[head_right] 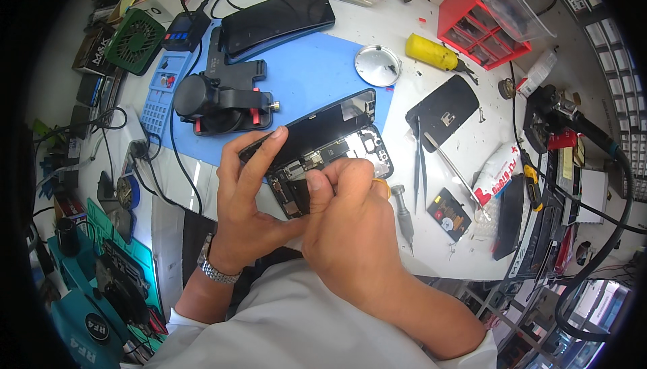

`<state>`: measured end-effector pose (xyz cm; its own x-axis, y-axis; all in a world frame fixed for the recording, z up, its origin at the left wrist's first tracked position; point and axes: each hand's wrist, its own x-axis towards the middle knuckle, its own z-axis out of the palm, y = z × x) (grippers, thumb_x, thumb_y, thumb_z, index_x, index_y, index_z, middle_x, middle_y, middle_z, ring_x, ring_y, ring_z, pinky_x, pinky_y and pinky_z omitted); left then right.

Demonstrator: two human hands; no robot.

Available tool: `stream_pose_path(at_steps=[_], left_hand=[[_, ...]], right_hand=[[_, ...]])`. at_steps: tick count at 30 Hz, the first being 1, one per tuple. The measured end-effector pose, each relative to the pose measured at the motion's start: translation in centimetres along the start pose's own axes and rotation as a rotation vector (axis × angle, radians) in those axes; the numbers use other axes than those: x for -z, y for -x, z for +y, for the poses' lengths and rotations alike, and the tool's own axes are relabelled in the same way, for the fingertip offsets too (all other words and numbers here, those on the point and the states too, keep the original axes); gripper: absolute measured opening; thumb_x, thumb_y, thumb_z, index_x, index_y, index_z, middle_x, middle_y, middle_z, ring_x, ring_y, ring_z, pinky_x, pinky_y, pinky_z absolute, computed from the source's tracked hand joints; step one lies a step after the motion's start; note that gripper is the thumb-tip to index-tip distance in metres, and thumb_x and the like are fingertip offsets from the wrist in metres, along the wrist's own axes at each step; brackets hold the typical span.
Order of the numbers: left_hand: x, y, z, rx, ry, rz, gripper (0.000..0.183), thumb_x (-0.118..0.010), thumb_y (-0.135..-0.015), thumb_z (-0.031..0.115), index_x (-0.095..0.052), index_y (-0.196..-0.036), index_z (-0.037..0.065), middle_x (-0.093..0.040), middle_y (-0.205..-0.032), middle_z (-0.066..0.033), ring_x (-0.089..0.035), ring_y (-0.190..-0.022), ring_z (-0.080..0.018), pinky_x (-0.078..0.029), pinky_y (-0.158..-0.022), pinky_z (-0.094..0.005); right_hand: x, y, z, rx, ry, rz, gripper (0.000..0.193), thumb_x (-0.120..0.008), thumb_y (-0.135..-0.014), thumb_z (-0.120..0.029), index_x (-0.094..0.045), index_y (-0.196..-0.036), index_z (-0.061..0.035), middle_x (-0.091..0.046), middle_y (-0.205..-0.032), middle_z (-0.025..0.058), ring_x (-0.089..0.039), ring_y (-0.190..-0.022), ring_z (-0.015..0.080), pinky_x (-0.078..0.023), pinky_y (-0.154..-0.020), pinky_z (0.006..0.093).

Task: The person removes the old battery from a disassembled smartphone using a screwdriver and tweezers, then installs a new battery into the device. The person uses a heat gun to warm the phone before prying it open and carefully disconnects and reconnects internal connectors during the swap.

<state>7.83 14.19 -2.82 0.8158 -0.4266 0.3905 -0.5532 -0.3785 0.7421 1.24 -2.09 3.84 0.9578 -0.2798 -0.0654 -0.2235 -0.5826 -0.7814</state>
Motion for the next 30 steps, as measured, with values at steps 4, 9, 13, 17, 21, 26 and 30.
stream_pose_path(at_steps=[4, 9, 13, 17, 21, 26, 30], left_hand=[[0.0, 0.0, 0.0, 0.006, -0.005, -0.008, 0.114, -0.106, -0.062, 0.022, -0.061, -0.166, 0.021, -0.056, -0.152, -0.0102, -0.058, -0.086, -0.0145, -0.037, -0.105, -0.0387], [-0.1, -0.1, -0.1, 0.010, -0.006, 0.001, 0.110, -0.105, -0.064, 0.024, -0.062, -0.165, 0.020, -0.056, -0.151, -0.0100, -0.058, -0.087, -0.0146, -0.037, -0.106, -0.0392], [0.1, 0.0, -0.1, 0.014, -0.013, -0.012, 0.108, -0.104, -0.065, 0.025, -0.063, -0.165, 0.020, -0.057, -0.151, -0.0097, -0.058, -0.088, -0.0149, -0.036, -0.106, -0.0398], [0.0, -0.1, 0.0, 0.011, -0.016, -0.007, 0.110, -0.104, -0.065, 0.025, -0.062, -0.166, 0.020, -0.056, -0.151, -0.0095, -0.057, -0.088, -0.0152, -0.036, -0.105, -0.0400], [0.0, -0.1, 0.0, 0.010, -0.013, -0.006, 0.111, -0.104, -0.064, 0.024, -0.061, -0.167, 0.020, -0.056, -0.151, -0.0097, -0.057, -0.089, -0.0155, -0.037, -0.106, -0.0398], [0.1, -0.1, 0.2, 0.023, -0.012, -0.018, 0.113, -0.106, -0.063, 0.024, -0.061, -0.167, 0.020, -0.055, -0.152, -0.0101, -0.058, -0.091, -0.0159, -0.038, -0.107, -0.0395], [0.1, -0.1, 0.1, 0.018, -0.008, -0.012, 0.114, -0.107, -0.062, 0.024, -0.061, -0.167, 0.020, -0.055, -0.152, -0.0102, -0.059, -0.092, -0.0164, -0.038, -0.107, -0.0399]], right_hand=[[0.4, -0.3, -0.2, -0.075, -0.023, -0.044, 0.023, -0.066, -0.114, -0.014, -0.050, -0.119, 0.0013, -0.072, -0.100, 0.0228, -0.065, -0.080, 0.0497, -0.049, -0.085, 0.0579], [0.6, -0.1, 0.0, 0.197, 0.062, -0.093, 0.030, -0.073, -0.109, -0.014, -0.052, -0.125, -0.0002, -0.073, -0.094, 0.0202, -0.069, -0.086, 0.0476, -0.050, -0.089, 0.0569], [1.0, -0.1, 0.0, 0.166, 0.037, -0.110, 0.030, -0.076, -0.108, -0.008, -0.058, -0.130, 0.0039, -0.076, -0.103, 0.0234, -0.076, -0.085, 0.0389, -0.057, -0.076, 0.0443], [1.2, -0.4, 1.2, 0.073, -0.043, -0.180, 0.025, -0.074, -0.108, -0.007, -0.063, -0.128, 0.0040, -0.077, -0.098, 0.0260, -0.076, -0.086, 0.0400, -0.058, -0.075, 0.0446], [1.9, -0.7, 0.2, -0.018, -0.024, -0.233, 0.024, -0.070, -0.108, -0.009, -0.061, -0.126, 0.0024, -0.074, -0.091, 0.0304, -0.070, -0.093, 0.0547, -0.055, -0.083, 0.0605], [2.2, -0.7, 0.6, 0.006, -0.065, -0.258, 0.023, -0.067, -0.110, -0.010, -0.057, -0.125, 0.0048, -0.074, -0.095, 0.0324, -0.070, -0.095, 0.0572, -0.056, -0.083, 0.0625], [2.2, -1.0, 0.6, 0.003, -0.098, -0.267, 0.022, -0.066, -0.111, -0.010, -0.056, -0.122, 0.0058, -0.073, -0.096, 0.0331, -0.071, -0.094, 0.0566, -0.056, -0.083, 0.0613]])
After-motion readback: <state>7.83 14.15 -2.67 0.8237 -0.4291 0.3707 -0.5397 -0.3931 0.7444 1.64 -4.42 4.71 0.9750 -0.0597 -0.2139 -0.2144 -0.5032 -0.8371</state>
